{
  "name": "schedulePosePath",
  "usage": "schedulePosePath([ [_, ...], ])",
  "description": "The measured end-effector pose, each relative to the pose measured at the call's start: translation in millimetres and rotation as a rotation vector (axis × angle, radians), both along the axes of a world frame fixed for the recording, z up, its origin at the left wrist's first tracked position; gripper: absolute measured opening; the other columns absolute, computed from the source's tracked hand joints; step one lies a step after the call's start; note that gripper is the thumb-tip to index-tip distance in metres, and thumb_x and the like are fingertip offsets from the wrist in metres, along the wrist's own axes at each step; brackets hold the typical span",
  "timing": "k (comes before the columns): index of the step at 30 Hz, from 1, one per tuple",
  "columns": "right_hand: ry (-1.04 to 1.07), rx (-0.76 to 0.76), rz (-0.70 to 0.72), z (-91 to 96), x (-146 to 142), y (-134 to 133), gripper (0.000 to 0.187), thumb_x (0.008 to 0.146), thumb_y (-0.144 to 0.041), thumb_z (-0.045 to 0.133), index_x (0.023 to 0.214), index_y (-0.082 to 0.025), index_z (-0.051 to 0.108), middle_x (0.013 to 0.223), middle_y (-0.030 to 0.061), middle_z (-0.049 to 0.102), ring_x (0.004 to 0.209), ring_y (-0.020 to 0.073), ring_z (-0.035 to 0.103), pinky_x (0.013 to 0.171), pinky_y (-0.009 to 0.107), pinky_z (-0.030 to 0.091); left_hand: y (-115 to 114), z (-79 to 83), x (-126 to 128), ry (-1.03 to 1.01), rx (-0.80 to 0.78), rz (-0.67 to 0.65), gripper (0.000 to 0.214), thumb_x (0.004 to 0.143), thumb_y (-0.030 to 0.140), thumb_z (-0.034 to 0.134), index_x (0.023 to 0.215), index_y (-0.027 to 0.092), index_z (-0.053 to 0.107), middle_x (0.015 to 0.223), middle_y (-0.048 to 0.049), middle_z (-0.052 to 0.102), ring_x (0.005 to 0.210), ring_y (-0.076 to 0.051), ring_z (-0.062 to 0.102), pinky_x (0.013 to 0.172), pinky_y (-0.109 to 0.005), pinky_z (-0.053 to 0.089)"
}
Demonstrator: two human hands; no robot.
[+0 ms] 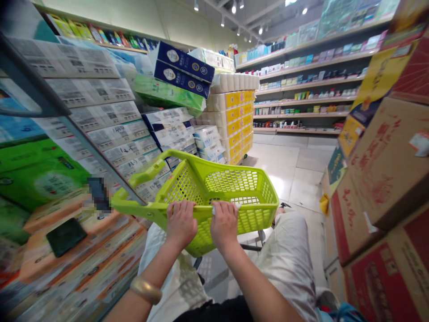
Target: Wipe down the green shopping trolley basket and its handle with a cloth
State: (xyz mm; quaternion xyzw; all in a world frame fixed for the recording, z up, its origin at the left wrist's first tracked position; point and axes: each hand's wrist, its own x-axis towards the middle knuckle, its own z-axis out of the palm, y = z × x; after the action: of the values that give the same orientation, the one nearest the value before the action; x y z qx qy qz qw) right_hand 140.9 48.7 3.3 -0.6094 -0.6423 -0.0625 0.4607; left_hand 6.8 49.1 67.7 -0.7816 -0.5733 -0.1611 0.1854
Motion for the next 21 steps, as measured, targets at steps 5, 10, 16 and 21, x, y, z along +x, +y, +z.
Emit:
schedulePosePath([
  [5,-0.067,0.001,0.102,0.7,-3,0,0.042,0.077,-0.005,0.048,0.114,-0.022,0.060,0.104,0.0053,0.065,0.101,0.0206,0.052,0.096,0.035,0.031,3,-3.6,-8,0.013,-0.001,-0.025,0.031,0.070,0.010,0.050,0.099,0.019,0.059,0.097,-0.0096,0.061,0.101,-0.028,0.050,0.100,-0.045,0.031],
  [10,-0.077,0.018,-0.020,-12.8,48,-8,0.038,0.079,-0.006,0.046,0.110,-0.021,0.061,0.103,0.0053,0.066,0.100,0.0212,0.052,0.097,0.036,0.030,5,-4.8,-11,-0.005,0.006,-0.021,0.030,0.071,0.010,0.049,0.098,0.018,0.059,0.096,-0.0093,0.061,0.099,-0.028,0.050,0.101,-0.044,0.030],
  [16,-0.009,-0.005,-0.016,-1.7,11,-4,0.036,0.077,-0.005,0.048,0.107,-0.020,0.062,0.102,0.0064,0.065,0.100,0.0221,0.052,0.096,0.037,0.029,4,-5.4,-4,-0.007,0.010,-0.006,0.029,0.071,0.011,0.050,0.098,0.018,0.059,0.096,-0.0102,0.060,0.101,-0.029,0.050,0.102,-0.046,0.029],
  [21,-0.048,-0.020,0.114,7.7,-16,2,0.041,0.077,-0.005,0.049,0.113,-0.021,0.060,0.104,0.0053,0.065,0.100,0.0213,0.053,0.094,0.035,0.031,4,-5.5,-7,0.010,0.010,-0.032,0.029,0.072,0.012,0.050,0.099,0.017,0.059,0.095,-0.0099,0.060,0.100,-0.028,0.050,0.101,-0.044,0.030],
])
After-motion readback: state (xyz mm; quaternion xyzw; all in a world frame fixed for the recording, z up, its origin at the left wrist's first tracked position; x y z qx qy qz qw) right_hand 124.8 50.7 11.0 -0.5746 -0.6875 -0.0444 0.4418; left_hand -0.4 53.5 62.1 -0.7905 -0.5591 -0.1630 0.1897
